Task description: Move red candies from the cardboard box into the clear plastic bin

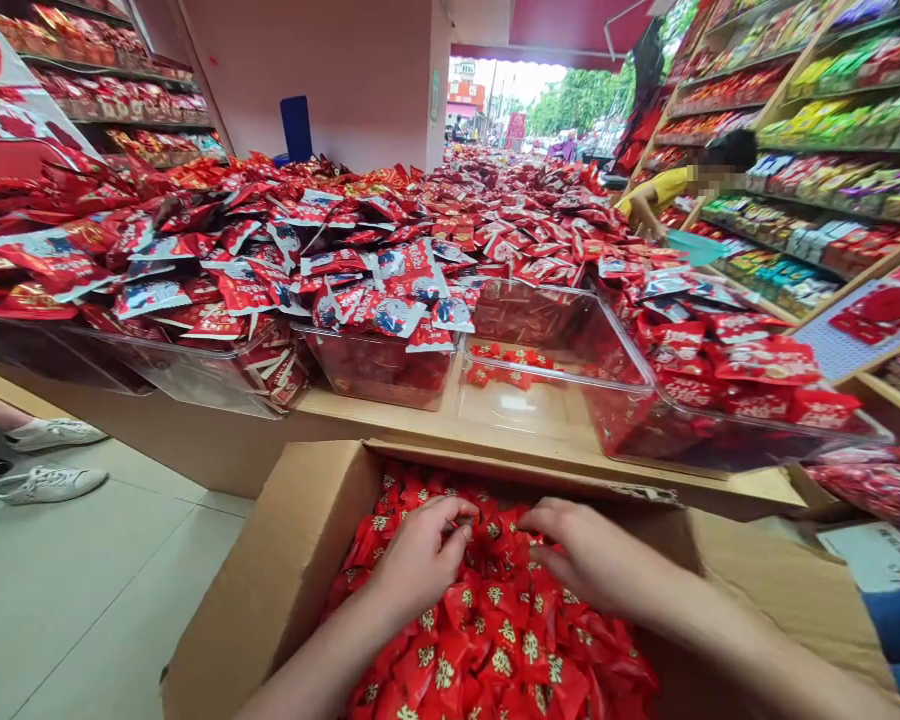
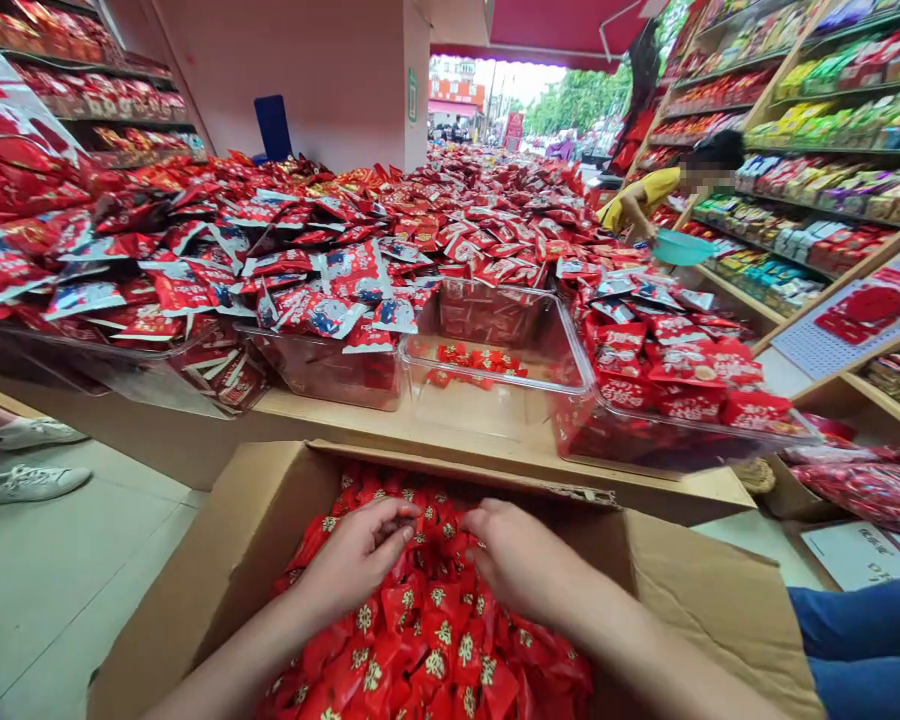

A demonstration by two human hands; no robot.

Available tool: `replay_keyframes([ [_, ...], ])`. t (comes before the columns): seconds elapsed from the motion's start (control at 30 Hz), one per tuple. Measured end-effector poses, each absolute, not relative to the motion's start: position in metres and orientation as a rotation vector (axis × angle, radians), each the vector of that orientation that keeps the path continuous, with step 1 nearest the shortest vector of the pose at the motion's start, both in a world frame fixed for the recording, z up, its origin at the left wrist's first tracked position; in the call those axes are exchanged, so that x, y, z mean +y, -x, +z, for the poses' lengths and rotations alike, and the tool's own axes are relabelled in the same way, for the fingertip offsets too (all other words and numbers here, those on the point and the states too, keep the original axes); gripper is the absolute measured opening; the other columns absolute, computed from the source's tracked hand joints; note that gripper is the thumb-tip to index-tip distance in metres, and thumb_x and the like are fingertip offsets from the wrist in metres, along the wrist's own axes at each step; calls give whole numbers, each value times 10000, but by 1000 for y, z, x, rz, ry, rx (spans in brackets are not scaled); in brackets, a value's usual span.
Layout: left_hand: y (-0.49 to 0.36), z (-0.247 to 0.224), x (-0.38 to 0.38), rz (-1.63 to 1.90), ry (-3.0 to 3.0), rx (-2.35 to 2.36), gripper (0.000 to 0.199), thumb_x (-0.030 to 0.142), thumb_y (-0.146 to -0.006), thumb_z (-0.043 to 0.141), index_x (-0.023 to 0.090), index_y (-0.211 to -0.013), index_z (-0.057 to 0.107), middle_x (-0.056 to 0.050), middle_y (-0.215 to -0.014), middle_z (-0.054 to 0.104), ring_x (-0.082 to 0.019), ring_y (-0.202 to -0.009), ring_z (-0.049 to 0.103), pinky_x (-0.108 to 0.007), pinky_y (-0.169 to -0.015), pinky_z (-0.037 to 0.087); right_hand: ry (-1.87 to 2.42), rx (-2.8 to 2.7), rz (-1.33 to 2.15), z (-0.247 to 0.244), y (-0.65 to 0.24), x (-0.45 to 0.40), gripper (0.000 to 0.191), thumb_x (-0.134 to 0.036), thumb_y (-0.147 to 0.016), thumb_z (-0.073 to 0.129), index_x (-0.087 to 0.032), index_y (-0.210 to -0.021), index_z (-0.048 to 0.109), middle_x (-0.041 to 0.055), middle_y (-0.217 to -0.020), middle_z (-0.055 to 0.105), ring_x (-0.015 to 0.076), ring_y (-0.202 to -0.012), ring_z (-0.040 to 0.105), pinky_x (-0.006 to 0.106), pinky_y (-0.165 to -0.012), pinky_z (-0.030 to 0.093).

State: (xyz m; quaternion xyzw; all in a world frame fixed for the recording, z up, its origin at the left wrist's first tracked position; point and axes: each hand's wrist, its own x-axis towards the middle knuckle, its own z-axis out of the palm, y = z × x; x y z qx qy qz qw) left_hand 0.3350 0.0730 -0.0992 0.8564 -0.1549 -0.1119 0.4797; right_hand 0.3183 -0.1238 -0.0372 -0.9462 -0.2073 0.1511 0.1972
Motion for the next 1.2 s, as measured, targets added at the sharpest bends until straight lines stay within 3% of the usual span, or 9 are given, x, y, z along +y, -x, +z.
replay_keyframes([
  [0.07, -333, -101, 70, -301, -2065, -399, 202, 229, -771, 428, 210, -902, 581, -48, -885, 626, -179, -803, 569, -295, -733, 434, 2705, -484, 550, -83, -315, -125, 229, -182, -694, 544, -152, -913, 602, 114, -893, 614, 210, -808, 569, 277, -695, 417],
  [0.17, -331, -101, 68, -315, -2034, -401, 196, 247, -767, 447, 203, -899, 585, -48, -873, 620, -167, -752, 564, -284, -701, 438, 2649, -436, 599, -114, -320, -130, 178, -189, -677, 564, -161, -841, 626, 94, -847, 623, 210, -807, 567, 270, -700, 404],
  [0.27, -328, -99, 66, -313, -1958, -364, 202, 254, -758, 473, 190, -912, 587, -54, -881, 600, -150, -723, 542, -269, -670, 437, 2545, -353, 439, -104, -323, -134, 104, -153, -688, 542, -170, -722, 640, 53, -762, 616, 170, -746, 557, 243, -680, 398],
  [0.43, -322, -89, 58, -463, -1563, -212, 366, 281, -680, 603, 171, -1026, 556, -49, -893, 600, -119, -706, 527, -238, -636, 436, 2135, -322, 209, -66, -317, -122, 130, -233, -752, 512, -160, -725, 615, 18, -717, 615, 135, -686, 538, 227, -652, 412],
  [0.6, -320, -76, 56, -489, -1346, -79, 187, 265, -637, 659, 135, -763, 616, 33, -579, 583, -62, -507, 488, -169, -474, 394, 1775, -150, 93, -65, -311, -94, 140, -288, -740, 543, -160, -764, 595, 27, -736, 614, 142, -703, 543, 253, -661, 433],
  [0.73, -320, -73, 56, -340, -1263, 31, 143, 251, -642, 659, 132, -661, 582, 34, -578, 612, -66, -523, 527, -173, -517, 433, 1420, 18, 137, -76, -304, -82, 332, -327, -633, 667, -183, -910, 554, 38, -875, 608, 159, -806, 557, 268, -706, 456],
  [0.9, -321, -77, 58, -256, -1192, 68, 181, 246, -638, 664, 157, -638, 507, 64, -578, 590, -62, -526, 526, -184, -541, 459, 1408, 7, 211, -78, -300, -81, 205, -361, -670, 633, -172, -734, 589, -6, -633, 610, 117, -585, 536, 236, -589, 435],
  [1.07, -324, -78, 63, -307, -1342, -35, 158, 301, -686, 609, 157, -730, 562, 48, -587, 555, -76, -526, 487, -183, -486, 412, 1447, -7, 200, -78, -300, -84, 235, -393, -690, 602, -159, -711, 600, -10, -573, 582, 106, -540, 512, 217, -541, 405],
  [1.2, -323, -77, 63, -281, -1333, -77, 180, 290, -701, 598, 142, -607, 559, 49, -559, 525, -73, -547, 455, -186, -538, 390, 1515, -34, 168, -82, -300, -84, 263, -404, -701, 582, -150, -632, 570, -18, -543, 536, 98, -499, 481, 211, -496, 374],
])
